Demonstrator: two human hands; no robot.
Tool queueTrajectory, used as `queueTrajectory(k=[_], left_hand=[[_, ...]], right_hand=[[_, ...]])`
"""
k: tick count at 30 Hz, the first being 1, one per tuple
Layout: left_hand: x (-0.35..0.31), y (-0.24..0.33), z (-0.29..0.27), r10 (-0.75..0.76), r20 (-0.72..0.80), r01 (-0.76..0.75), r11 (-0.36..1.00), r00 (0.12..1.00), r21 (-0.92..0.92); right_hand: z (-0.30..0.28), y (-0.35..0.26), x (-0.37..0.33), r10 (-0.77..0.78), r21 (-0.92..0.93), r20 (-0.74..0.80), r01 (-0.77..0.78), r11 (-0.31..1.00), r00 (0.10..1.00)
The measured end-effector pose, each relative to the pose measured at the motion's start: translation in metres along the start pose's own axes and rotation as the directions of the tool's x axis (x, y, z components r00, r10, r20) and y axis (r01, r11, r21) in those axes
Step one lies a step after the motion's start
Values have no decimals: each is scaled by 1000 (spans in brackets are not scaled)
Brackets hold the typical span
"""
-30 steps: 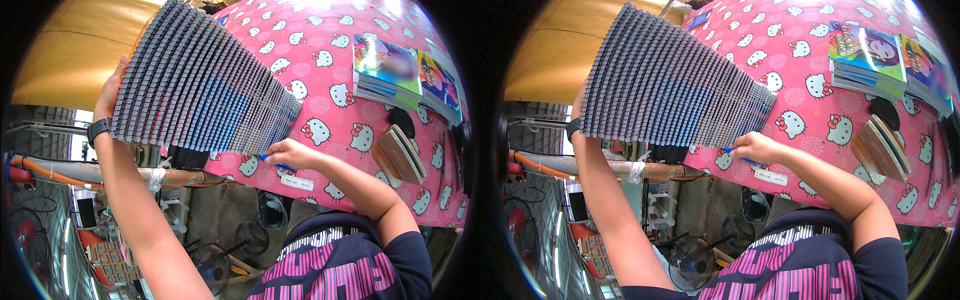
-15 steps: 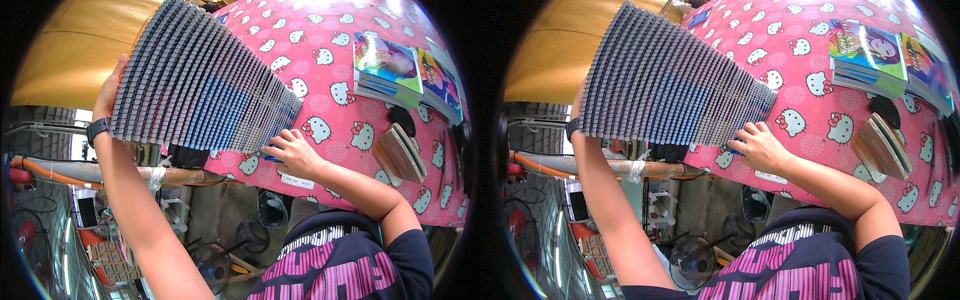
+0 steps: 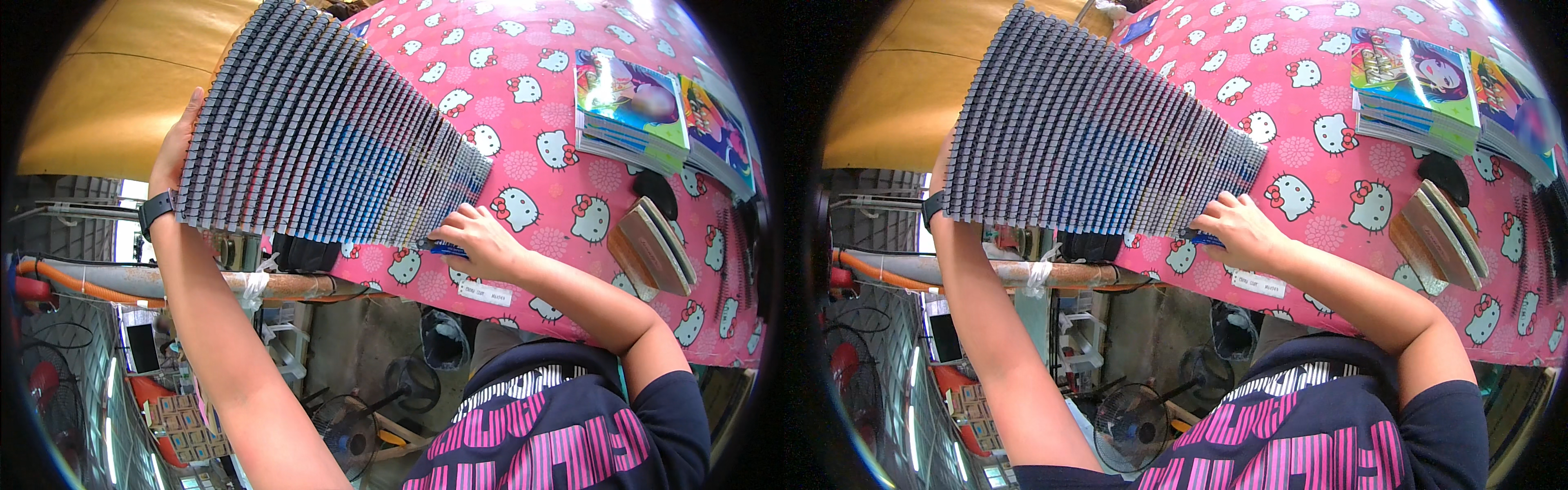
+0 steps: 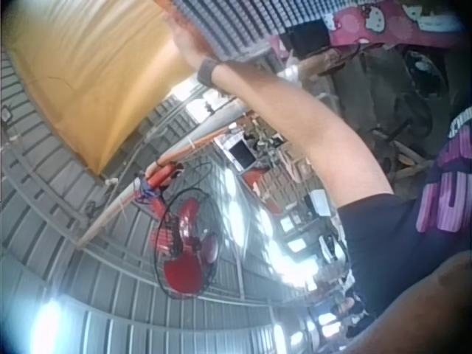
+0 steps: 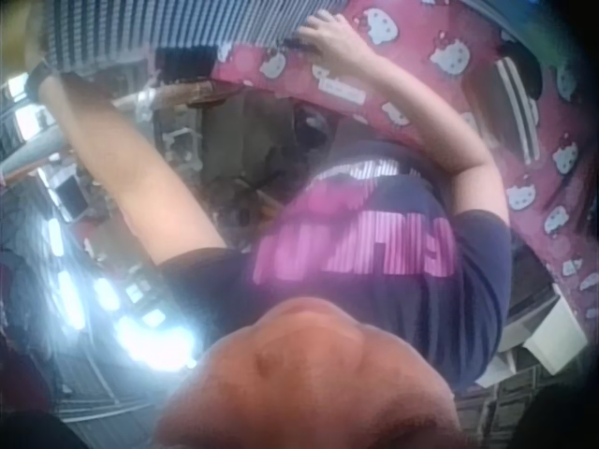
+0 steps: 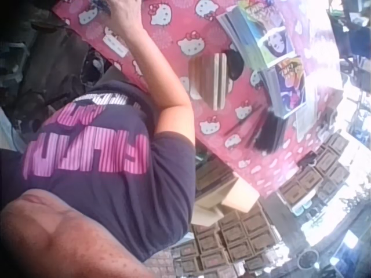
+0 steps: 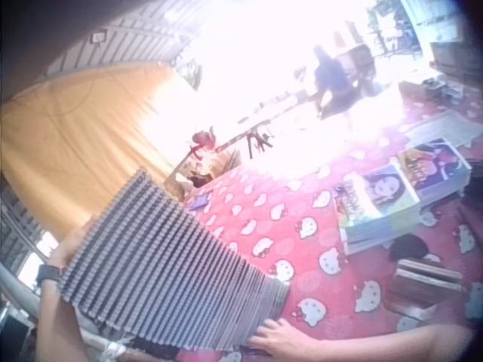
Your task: The person uses pliers to crimp and trim the ends of metal spiral bindings on a stack of notebooks.
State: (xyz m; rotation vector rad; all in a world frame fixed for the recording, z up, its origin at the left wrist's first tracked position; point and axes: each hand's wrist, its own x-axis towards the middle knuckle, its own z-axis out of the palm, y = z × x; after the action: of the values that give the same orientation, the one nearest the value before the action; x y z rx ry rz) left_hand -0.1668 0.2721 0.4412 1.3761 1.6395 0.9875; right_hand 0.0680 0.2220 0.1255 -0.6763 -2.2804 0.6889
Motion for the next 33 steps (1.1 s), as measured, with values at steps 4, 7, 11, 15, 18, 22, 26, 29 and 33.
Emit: queueTrajectory(k=[4,7,11,15,18,22,26,29,33], left_hand=[[-6,3,5,19,58,-17,1000,998,-21],[-7,5,9,-1,60,4,999,998,-44],[-9,4,13,4,-19,-4,1000,1000,-26],[-2,4,1,-33,4,34,999,999,-12],[-2,3,3,-34,22,35,999,999,-14],[2,6,7,-69,-91,72,997,993,25],[1,3,1,-6,-45,8,999,999,38],[-3,3,2,19,-24,-18,999,1000,47],[-3,6,5,-9,-58,13,997,998,73]], right_hand=[[2,0,0,-86,-199,-61,72,977,994],[3,3,2,-135,-163,-59,124,979,989],[3,15,4,104,428,192,-179,886,976],[5,21,10,211,708,517,-553,439,830],[13,7,-2,184,445,170,-242,862,968],[18,7,-9,-35,-99,-87,26,995,996],[15,6,-8,-82,-104,-91,72,992,992],[15,7,-7,-119,-149,-103,103,983,988],[13,10,-2,-114,-142,-55,105,984,992]])
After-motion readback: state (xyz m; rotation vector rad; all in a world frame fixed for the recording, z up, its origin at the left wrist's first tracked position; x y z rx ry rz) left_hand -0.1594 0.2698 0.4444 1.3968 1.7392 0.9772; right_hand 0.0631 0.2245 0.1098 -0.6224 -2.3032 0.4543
